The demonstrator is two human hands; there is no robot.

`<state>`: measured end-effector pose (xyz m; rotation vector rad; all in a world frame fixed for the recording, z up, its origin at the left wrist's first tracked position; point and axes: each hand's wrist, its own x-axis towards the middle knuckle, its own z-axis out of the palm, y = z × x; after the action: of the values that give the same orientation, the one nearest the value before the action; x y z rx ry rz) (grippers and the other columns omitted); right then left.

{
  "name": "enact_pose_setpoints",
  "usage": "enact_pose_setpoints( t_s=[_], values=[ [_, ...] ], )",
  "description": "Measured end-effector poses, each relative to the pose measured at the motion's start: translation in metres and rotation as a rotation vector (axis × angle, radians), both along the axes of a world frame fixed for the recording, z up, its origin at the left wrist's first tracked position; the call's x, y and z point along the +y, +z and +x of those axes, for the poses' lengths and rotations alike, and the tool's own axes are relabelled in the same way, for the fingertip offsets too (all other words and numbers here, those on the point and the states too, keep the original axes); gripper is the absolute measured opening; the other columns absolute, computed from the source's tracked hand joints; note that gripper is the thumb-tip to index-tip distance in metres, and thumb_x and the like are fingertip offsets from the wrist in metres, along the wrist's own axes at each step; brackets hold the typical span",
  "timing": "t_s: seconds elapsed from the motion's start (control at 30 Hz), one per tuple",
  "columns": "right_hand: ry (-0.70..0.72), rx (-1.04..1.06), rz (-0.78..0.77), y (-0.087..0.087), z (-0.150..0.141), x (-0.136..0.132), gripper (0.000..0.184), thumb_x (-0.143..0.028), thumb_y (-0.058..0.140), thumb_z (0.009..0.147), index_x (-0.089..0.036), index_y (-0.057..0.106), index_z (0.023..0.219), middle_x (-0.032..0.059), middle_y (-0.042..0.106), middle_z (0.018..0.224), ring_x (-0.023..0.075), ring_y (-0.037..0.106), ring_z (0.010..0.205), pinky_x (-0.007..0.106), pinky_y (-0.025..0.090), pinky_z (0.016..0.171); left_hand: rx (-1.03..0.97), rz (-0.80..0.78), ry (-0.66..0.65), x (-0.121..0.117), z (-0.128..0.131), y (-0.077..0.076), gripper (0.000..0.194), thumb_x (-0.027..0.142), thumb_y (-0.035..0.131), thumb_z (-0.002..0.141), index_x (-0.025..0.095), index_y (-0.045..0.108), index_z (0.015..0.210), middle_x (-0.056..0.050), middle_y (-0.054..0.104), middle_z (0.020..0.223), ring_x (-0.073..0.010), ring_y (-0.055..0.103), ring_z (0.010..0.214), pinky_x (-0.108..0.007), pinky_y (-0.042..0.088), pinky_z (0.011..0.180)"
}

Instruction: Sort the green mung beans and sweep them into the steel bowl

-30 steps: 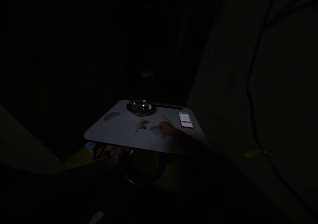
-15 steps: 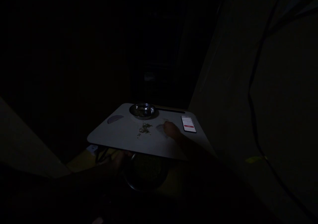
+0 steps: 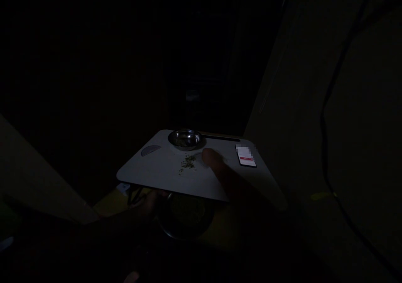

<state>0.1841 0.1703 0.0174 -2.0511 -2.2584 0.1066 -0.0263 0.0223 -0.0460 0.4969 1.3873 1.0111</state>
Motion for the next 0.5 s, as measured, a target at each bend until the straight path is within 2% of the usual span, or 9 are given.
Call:
enact_pose_setpoints(
  t_s=[0.13,0.27,0.4,0.5],
  values=[
    [0.058,0.007,0.033,-0.001,-0.010,0.001,0.030,-0.033,0.034,0.073,-0.016,0.056,0.085,0.0109,0.057,0.086,0.0176,0.051,0.080,0.024,0.035,0.062,0.011,0.057,-0.047,0.007,-0.008,-0.013,0.005,0.018,0.047,0.055,0.020,0.050,0.052,-0.005,0.055,0.048,-0.0223,0.053,0.053,-0.031,0.037,0.048],
    [0.132,0.022,0.038,-0.003,-0.023,0.001,0.028,-0.032,0.034,0.073,-0.017,0.056,0.083,0.0090,0.057,0.085,0.0164,0.051,0.079,0.022,0.034,0.061,0.048,0.072,-0.024,0.008,-0.010,-0.020,0.006,0.016,0.046,0.056,0.018,0.052,0.055,-0.005,0.056,0.050,-0.0219,0.053,0.055,-0.031,0.038,0.050],
    [0.243,0.058,0.053,-0.005,-0.036,-0.002,0.027,-0.031,0.034,0.074,-0.016,0.055,0.083,0.0078,0.057,0.084,0.0156,0.050,0.078,0.022,0.033,0.061,0.195,0.046,0.075,0.008,-0.017,-0.030,0.006,0.014,0.049,0.054,0.019,0.052,0.056,-0.003,0.056,0.051,-0.0222,0.053,0.057,-0.030,0.037,0.048],
    [0.303,0.093,0.070,-0.005,-0.046,-0.005,0.026,-0.030,0.034,0.074,-0.016,0.055,0.082,0.0067,0.057,0.082,0.0149,0.050,0.075,0.022,0.032,0.059,0.191,0.039,0.058,0.009,-0.021,-0.036,0.007,0.013,0.049,0.054,0.020,0.051,0.055,-0.003,0.057,0.052,-0.0225,0.054,0.058,-0.030,0.037,0.048]
  ],
)
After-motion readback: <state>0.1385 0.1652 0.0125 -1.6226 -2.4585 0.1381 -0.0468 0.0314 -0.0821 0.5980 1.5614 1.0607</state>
